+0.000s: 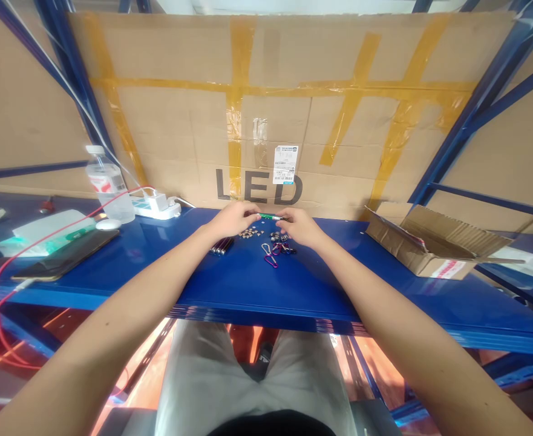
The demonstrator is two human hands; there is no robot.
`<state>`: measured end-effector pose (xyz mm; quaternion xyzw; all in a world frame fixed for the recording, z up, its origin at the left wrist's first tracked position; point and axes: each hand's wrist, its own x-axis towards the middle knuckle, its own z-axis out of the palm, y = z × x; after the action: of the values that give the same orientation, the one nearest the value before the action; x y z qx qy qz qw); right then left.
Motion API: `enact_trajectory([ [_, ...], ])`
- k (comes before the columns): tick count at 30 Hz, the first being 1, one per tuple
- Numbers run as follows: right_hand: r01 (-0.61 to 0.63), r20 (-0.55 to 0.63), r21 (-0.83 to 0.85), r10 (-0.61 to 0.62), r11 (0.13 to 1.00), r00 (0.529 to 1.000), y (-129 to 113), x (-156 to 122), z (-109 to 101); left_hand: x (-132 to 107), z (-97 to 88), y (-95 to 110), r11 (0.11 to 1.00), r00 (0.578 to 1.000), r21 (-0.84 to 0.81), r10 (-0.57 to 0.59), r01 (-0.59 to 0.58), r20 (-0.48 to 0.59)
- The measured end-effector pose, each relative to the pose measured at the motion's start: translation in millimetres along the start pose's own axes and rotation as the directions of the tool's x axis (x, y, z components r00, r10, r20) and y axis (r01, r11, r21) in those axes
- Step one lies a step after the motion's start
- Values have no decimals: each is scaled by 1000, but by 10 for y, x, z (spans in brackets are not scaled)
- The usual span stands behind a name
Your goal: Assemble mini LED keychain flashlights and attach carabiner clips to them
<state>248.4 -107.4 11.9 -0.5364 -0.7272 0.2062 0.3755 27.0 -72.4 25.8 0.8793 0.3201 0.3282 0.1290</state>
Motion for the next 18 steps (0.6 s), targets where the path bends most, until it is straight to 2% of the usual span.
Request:
enact_trajectory([
  [5, 72, -41, -52, -75, 996, 996, -56, 183, 24, 22, -80, -181, 997, 998, 46, -53, 55, -37],
  [8, 134, -6, -130, -136, 982, 991, -46, 390, 61, 77, -150, -366, 996, 996, 43, -70, 73, -60],
  [13, 77, 50, -236, -67, 969, 996, 68, 776, 227, 224, -251, -735, 974, 995, 209, -95, 90, 14],
  [18, 164, 102, -301, -139, 940, 985, 209, 1015, 475, 320, -225, -1036, 953, 986, 282, -137, 106, 91],
])
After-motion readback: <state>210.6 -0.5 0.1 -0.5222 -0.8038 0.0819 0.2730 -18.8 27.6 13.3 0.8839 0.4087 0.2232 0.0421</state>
